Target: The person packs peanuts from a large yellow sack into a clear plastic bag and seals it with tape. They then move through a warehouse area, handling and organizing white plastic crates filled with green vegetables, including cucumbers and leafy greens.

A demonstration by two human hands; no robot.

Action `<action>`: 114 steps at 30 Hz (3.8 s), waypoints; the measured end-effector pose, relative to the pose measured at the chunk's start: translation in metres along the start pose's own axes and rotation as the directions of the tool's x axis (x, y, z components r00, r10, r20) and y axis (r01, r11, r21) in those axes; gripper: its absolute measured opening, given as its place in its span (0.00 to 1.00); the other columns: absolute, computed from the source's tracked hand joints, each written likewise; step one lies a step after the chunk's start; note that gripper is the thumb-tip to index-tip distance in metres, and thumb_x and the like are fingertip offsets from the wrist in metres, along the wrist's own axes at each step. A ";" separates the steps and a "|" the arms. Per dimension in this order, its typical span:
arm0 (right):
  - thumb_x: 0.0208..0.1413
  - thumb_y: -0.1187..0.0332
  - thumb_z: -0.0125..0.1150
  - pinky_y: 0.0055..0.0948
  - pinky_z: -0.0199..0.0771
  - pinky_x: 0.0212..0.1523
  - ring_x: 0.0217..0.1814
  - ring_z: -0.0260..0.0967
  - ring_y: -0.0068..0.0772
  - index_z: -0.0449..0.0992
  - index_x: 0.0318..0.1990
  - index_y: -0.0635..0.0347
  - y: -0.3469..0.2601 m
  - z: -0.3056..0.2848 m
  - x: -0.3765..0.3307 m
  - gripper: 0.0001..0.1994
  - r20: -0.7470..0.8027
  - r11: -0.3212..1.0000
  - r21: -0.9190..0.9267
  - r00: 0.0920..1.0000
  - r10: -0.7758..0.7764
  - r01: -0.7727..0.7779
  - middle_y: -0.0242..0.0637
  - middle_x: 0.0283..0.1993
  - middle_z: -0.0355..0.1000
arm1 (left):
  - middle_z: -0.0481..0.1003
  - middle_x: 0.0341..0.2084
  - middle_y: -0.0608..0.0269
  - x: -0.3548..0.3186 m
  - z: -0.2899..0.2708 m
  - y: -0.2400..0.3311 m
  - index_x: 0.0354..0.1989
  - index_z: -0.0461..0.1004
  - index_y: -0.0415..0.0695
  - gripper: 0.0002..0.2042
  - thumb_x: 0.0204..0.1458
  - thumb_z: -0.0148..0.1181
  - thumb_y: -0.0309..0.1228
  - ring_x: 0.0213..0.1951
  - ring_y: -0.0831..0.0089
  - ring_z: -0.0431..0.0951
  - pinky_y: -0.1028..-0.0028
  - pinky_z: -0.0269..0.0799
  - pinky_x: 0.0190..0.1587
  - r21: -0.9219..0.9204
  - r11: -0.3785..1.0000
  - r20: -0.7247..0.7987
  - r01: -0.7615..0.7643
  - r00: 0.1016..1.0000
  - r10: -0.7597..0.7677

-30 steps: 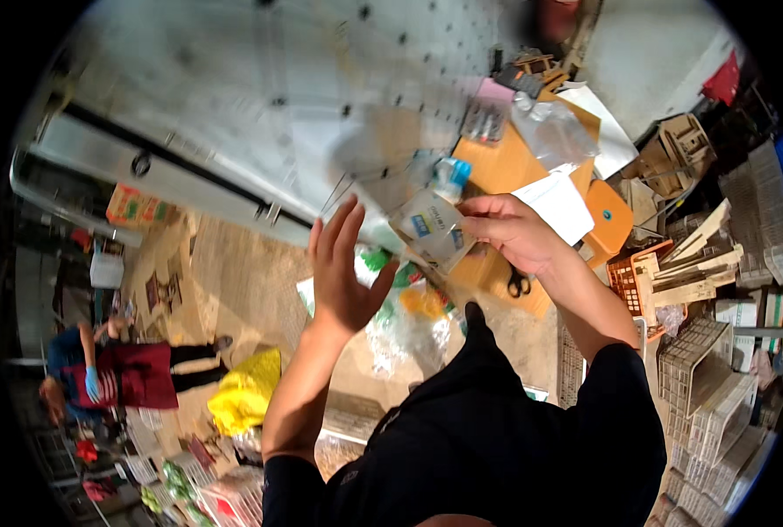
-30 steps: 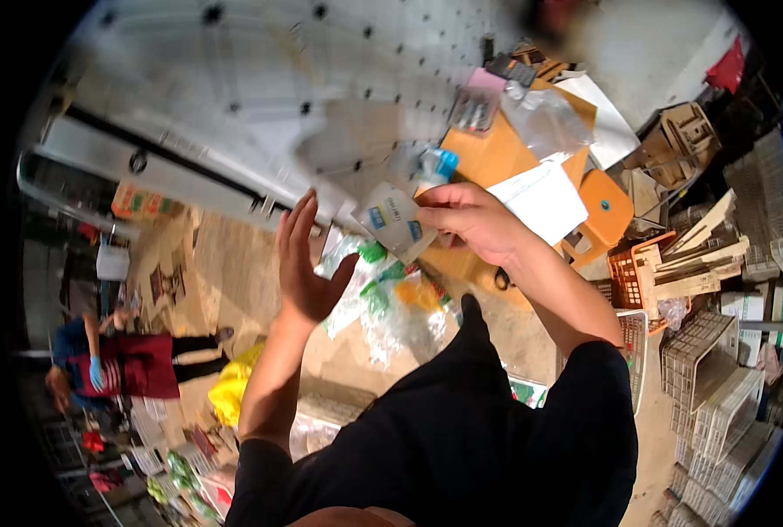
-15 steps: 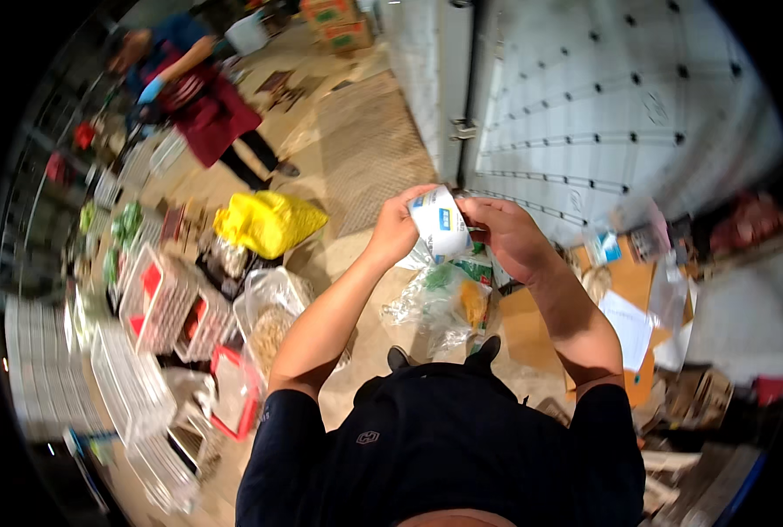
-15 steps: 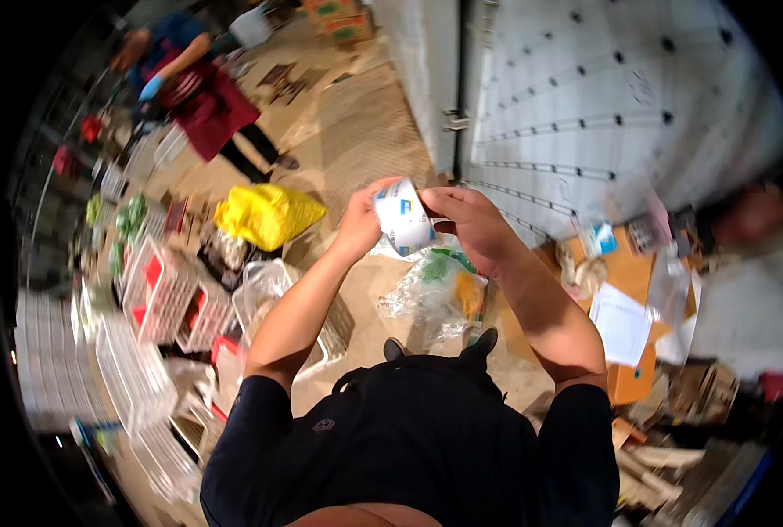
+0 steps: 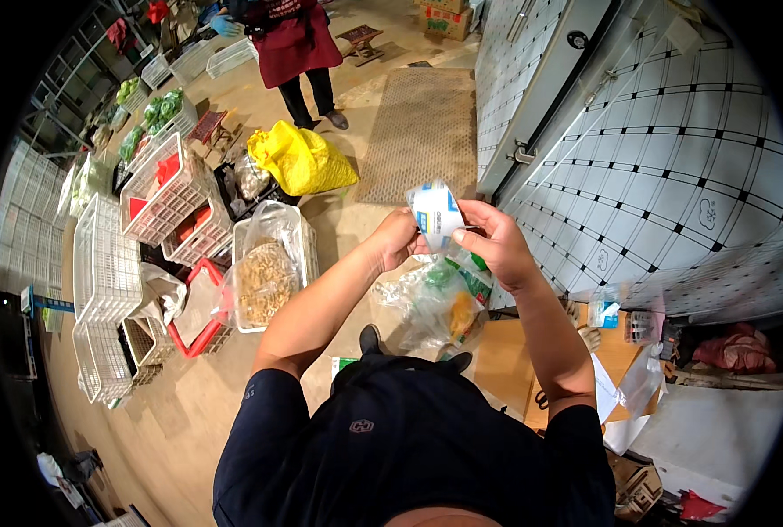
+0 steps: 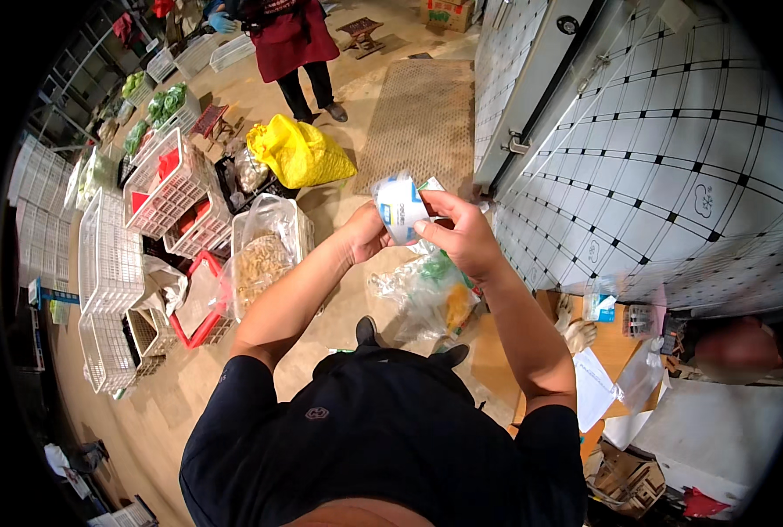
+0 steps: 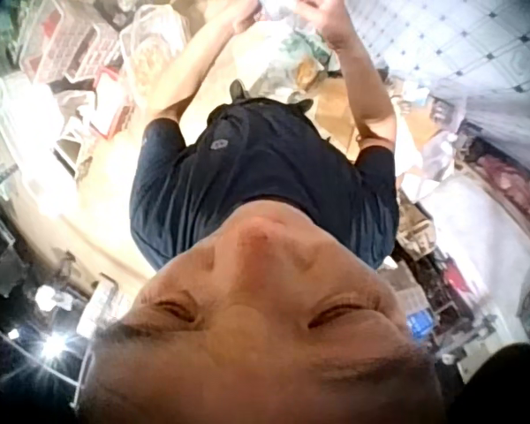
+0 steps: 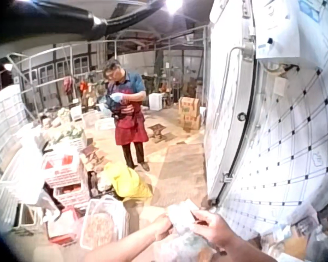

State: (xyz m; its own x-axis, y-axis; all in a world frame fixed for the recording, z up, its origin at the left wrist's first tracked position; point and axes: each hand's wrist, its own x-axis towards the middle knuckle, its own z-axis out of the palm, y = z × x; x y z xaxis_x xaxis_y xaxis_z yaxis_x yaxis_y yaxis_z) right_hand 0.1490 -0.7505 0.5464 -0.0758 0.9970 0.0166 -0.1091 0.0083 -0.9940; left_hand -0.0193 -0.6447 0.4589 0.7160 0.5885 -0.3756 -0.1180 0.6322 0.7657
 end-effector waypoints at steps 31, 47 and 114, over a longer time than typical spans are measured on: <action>0.56 0.73 0.56 0.28 0.71 0.48 0.46 0.73 0.31 0.67 0.55 0.76 0.047 -0.001 0.047 0.21 -0.063 0.855 0.444 0.943 0.327 -0.267 0.42 0.47 0.73 | 0.80 0.36 0.64 0.025 -0.048 -0.028 0.41 0.78 0.37 0.10 0.51 0.54 0.19 0.38 0.77 0.78 0.74 0.73 0.45 0.388 0.863 -0.143 -0.324 0.904 0.404; 0.54 0.74 0.56 0.25 0.68 0.51 0.48 0.70 0.26 0.67 0.56 0.73 0.041 0.023 0.034 0.21 -0.070 0.967 0.163 0.975 0.210 -0.196 0.39 0.48 0.73 | 0.79 0.37 0.63 0.022 -0.053 -0.036 0.43 0.78 0.39 0.12 0.51 0.54 0.18 0.38 0.76 0.78 0.74 0.74 0.44 0.302 0.897 -0.163 -0.322 0.910 0.381; 0.45 0.74 0.64 0.27 0.72 0.39 0.37 0.73 0.31 0.80 0.32 0.56 0.048 0.001 0.028 0.05 -0.033 0.712 -0.674 0.956 -0.292 0.195 0.32 0.34 0.75 | 0.77 0.21 0.50 -0.029 -0.029 0.017 0.27 0.78 0.41 0.10 0.43 0.61 0.36 0.28 0.50 0.78 0.57 0.73 0.33 0.987 0.150 -0.141 0.066 0.808 0.572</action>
State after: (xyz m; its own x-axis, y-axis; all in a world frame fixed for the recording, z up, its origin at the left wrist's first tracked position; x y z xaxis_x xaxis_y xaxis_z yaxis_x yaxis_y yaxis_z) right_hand 0.1410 -0.7224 0.4992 -0.0078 0.9530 0.3030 0.5757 0.2520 -0.7778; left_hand -0.0621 -0.6367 0.4678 0.4140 0.9082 0.0610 0.7085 -0.3636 0.6048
